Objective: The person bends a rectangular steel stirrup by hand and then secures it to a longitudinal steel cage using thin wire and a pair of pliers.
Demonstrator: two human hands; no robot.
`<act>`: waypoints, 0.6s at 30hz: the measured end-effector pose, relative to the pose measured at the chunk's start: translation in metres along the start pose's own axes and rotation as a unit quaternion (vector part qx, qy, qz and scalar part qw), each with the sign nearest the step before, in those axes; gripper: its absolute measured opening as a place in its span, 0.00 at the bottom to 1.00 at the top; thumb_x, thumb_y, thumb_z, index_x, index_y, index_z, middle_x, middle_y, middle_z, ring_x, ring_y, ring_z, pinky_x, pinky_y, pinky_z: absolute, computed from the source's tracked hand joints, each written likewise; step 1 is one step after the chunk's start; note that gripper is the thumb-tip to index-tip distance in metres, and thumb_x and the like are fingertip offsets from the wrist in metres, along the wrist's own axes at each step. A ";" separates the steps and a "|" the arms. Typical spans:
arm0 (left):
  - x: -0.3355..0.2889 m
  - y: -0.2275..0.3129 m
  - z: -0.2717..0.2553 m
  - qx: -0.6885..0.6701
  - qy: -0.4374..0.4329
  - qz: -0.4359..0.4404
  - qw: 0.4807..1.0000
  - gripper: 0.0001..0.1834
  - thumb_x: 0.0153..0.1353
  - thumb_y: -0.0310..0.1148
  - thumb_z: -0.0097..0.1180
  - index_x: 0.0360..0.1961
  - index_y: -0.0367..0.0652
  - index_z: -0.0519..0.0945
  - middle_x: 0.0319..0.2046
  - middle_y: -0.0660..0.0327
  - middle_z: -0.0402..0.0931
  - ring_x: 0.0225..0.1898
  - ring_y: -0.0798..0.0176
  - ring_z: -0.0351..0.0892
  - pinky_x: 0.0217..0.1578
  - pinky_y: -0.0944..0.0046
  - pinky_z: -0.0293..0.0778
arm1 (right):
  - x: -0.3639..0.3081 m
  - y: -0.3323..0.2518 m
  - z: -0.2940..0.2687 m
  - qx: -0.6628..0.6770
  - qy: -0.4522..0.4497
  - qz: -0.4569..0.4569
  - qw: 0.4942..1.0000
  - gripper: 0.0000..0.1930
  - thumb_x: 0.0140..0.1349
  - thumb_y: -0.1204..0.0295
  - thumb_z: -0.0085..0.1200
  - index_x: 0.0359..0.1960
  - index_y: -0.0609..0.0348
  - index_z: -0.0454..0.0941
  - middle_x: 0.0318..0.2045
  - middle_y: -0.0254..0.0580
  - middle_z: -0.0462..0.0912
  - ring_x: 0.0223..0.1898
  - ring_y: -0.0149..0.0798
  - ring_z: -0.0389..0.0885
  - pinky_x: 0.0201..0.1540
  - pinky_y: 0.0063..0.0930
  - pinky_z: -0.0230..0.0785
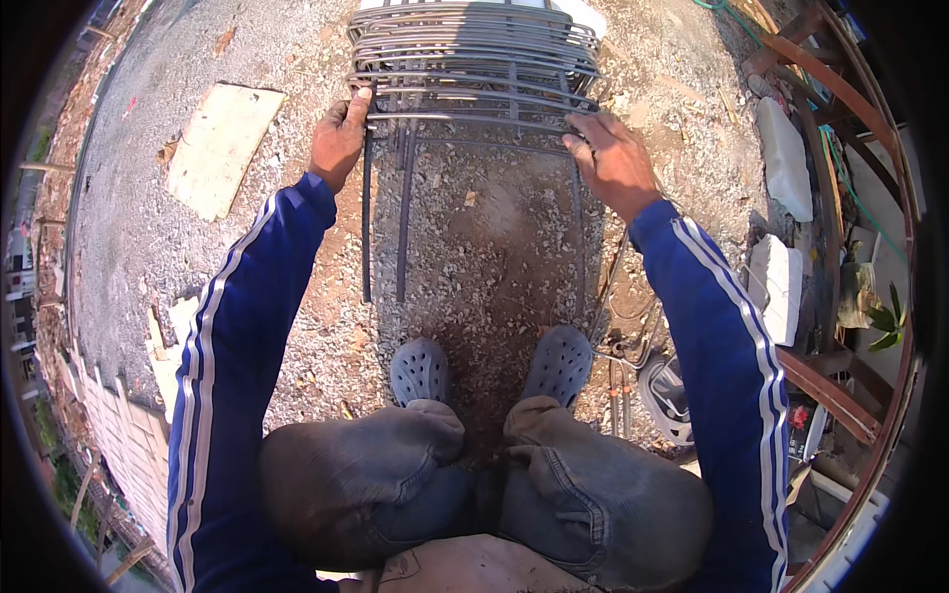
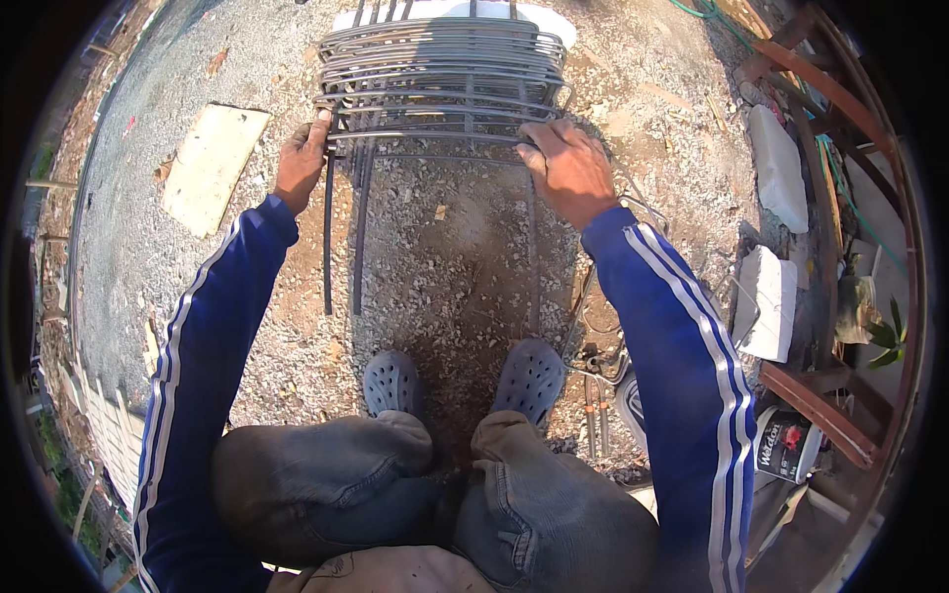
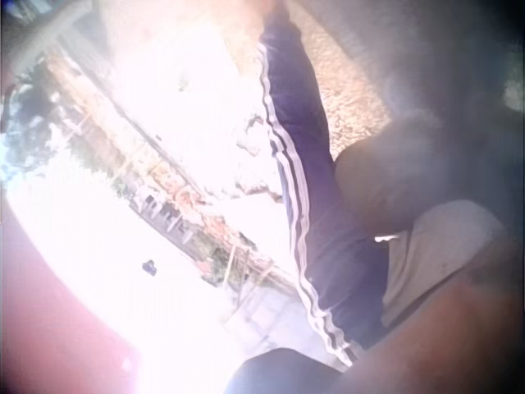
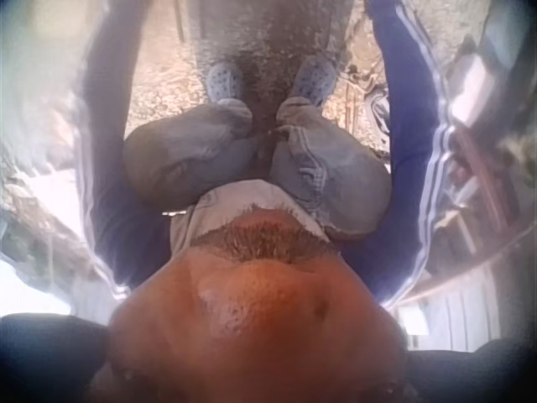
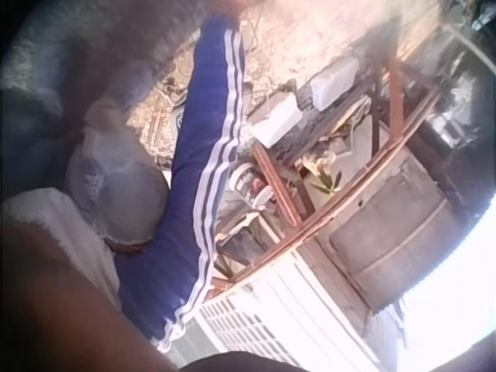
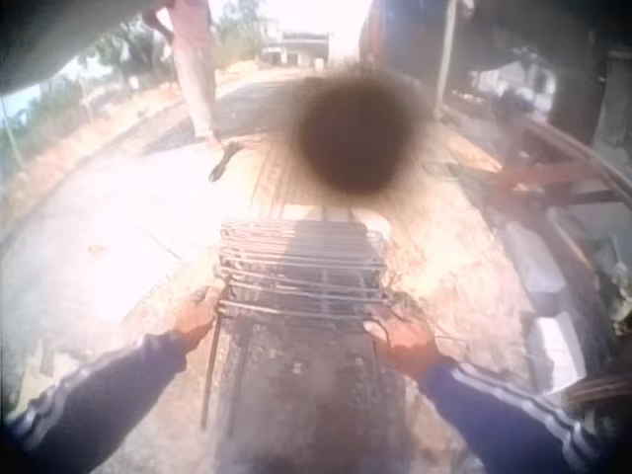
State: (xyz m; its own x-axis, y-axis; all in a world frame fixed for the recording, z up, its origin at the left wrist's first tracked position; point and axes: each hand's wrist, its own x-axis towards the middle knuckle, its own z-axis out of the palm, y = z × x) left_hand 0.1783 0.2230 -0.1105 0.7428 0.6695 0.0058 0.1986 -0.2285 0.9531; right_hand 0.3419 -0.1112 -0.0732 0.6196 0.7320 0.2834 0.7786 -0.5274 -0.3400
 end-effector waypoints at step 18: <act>0.016 -0.001 -0.003 -0.018 0.015 -0.121 0.992 0.43 0.59 0.70 0.40 0.50 0.35 0.74 0.47 0.53 0.73 0.53 0.55 0.71 0.49 0.57 0.67 | 0.014 0.088 -0.022 -0.003 0.092 0.095 0.991 0.23 0.66 0.51 0.46 0.46 0.60 0.74 0.35 0.53 0.82 0.40 0.51 0.81 0.48 0.44 0.70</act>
State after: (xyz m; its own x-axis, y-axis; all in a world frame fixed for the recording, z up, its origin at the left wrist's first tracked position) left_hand 0.1880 0.2365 -0.1102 0.6568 0.7224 -0.2163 0.3456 -0.0334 0.9378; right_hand 0.4205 -0.1568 -0.0797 0.7620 0.5287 0.3740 0.6467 -0.6509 -0.3976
